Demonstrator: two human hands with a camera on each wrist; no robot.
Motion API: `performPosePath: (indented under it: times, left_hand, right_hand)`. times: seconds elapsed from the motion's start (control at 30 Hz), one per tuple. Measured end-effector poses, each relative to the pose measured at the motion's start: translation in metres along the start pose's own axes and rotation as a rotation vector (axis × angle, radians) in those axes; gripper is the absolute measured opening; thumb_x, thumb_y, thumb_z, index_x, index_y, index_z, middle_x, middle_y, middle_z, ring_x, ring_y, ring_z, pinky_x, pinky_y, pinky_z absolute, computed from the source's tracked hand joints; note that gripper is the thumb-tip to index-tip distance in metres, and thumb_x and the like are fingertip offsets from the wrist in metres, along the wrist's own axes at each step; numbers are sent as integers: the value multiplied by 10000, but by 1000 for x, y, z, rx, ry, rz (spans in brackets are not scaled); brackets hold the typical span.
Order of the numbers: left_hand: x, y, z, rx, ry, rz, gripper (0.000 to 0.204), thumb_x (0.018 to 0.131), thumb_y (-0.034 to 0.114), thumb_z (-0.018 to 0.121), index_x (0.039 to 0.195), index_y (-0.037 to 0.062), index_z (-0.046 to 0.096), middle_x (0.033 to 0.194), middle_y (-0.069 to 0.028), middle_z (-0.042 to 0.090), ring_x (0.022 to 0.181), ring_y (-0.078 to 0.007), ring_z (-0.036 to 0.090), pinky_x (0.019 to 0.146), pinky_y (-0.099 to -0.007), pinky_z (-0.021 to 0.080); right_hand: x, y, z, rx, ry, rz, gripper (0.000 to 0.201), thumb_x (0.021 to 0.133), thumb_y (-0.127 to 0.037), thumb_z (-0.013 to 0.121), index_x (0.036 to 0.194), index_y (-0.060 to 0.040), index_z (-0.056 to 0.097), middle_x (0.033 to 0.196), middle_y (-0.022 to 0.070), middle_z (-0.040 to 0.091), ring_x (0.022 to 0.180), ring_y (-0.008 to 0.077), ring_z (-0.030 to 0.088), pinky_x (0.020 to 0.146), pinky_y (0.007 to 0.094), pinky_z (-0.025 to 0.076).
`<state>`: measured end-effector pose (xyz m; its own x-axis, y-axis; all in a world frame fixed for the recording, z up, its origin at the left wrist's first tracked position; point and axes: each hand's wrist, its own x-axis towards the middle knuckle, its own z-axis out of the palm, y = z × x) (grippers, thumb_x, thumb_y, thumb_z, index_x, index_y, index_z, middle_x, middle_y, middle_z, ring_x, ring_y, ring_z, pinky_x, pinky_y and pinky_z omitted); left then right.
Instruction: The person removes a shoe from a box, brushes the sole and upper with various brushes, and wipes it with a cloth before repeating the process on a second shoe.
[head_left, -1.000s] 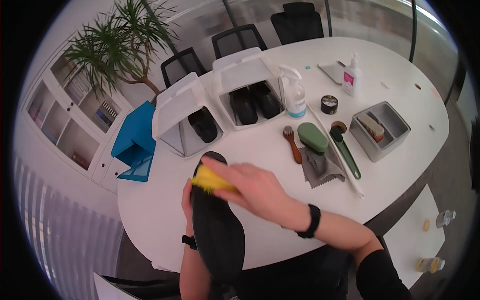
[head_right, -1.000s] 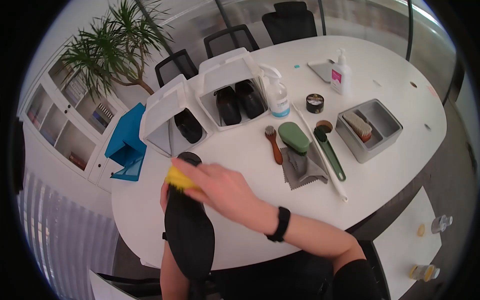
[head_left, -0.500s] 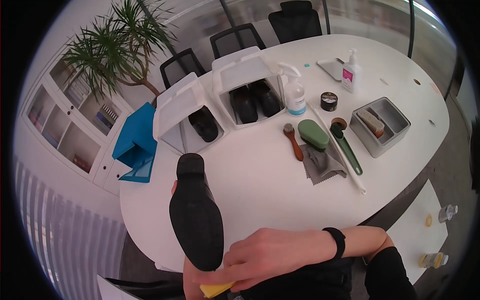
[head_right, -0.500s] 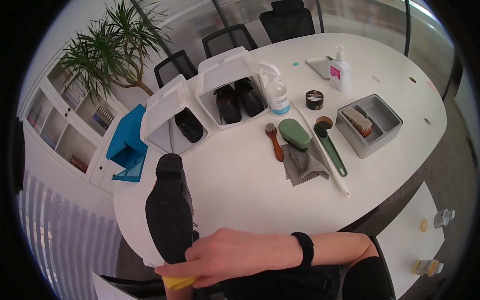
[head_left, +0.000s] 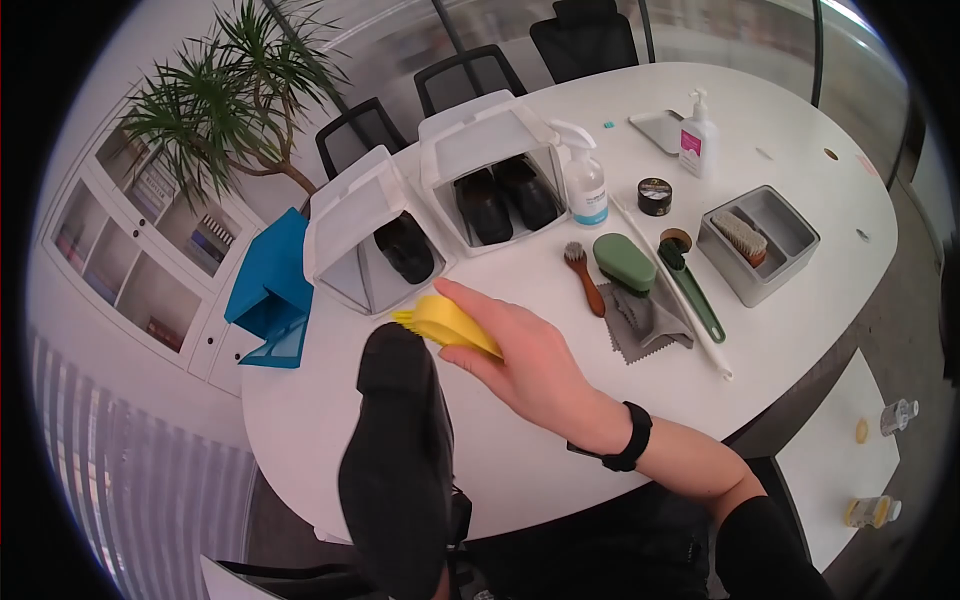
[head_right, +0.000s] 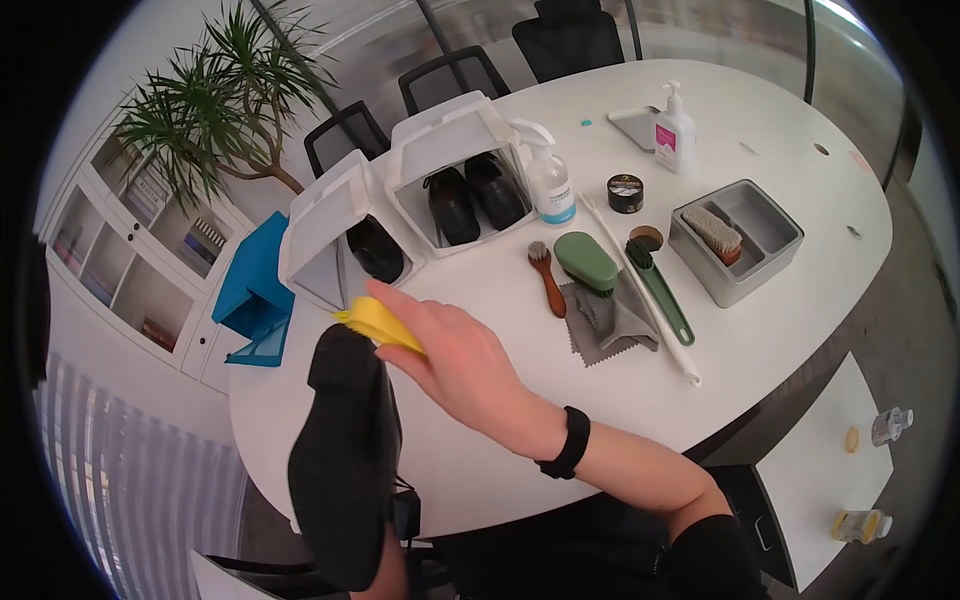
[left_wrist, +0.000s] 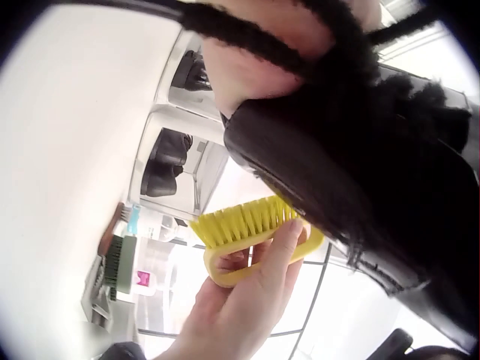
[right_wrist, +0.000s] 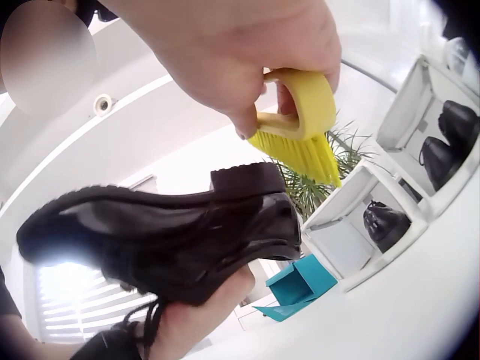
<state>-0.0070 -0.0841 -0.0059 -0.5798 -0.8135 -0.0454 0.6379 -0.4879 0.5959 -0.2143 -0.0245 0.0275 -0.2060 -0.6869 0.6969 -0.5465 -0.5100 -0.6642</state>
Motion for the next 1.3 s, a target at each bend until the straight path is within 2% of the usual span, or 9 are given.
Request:
performPosePath:
  times: [0.13,0.2,0.33,0.5,0.57,0.67,0.8,0.97,1.3]
  left_hand:
    - [-2,-3,-1,-29,-34,4,565,1054,461,452,1403,36,578,1198,-131,708,1046,-254,702,910,-378,573]
    - [-13,-8,-6,-47,-28,-3,565,1053,462,454,1402,35,579,1193,-131,710,1041,-254,703,906,-378,574]
    - [-29,-5,-4,33,59,-36,584,1034,477,480,1391,29,595,1171,-142,724,1003,-252,716,868,-368,586]
    - [-34,-2,7,120,156,4,566,1038,453,480,1356,8,630,1226,-147,721,1028,-239,712,886,-351,580]
    - [-31,-3,20,99,190,24,562,1041,446,476,1346,3,637,1222,-146,723,1028,-241,713,889,-354,579]
    - [-29,3,8,54,147,-26,562,1042,450,478,1350,7,637,1235,-138,719,1056,-242,707,902,-363,577]
    - [-21,7,-5,37,82,-34,556,1044,452,484,1365,22,627,1255,-128,710,1090,-244,699,916,-375,574]
    - [-48,-13,-32,83,138,48,527,1049,434,486,1364,33,622,1264,-117,705,1105,-253,693,929,-390,572]
    - [-20,-15,-48,154,228,244,472,1061,398,490,1363,56,611,1280,-96,693,1134,-269,682,954,-419,568]
  right_hand:
    - [5,-5,-15,76,-26,131,641,938,-301,765,1517,-195,513,1090,135,731,949,354,713,838,416,576]
    - [10,-12,-27,114,-404,-25,649,919,-329,793,1495,-159,548,1173,155,729,990,349,723,880,373,588]
    - [22,-3,-31,-28,-292,167,637,923,-346,783,1490,-169,554,1100,124,743,892,315,727,799,374,587]
    - [15,10,-24,-424,-133,92,601,918,-311,777,1443,-118,558,1039,114,749,858,292,731,715,346,573]
    - [13,-2,-29,271,-117,246,609,925,-308,783,1450,-91,563,1069,108,754,860,248,738,724,299,567]
    - [14,7,-30,354,-297,249,618,929,-327,786,1453,-80,568,1071,103,755,859,227,739,740,293,568]
    - [7,23,-18,-364,-60,245,598,941,-288,762,1457,-68,555,1063,142,748,821,262,737,722,338,578]
    - [2,17,-13,682,-289,842,599,1022,-316,696,1492,-6,493,1014,125,715,822,98,678,650,237,528]
    - [-31,-37,5,925,-298,796,567,1061,-252,652,1545,-35,452,1084,61,700,896,75,656,718,238,537]
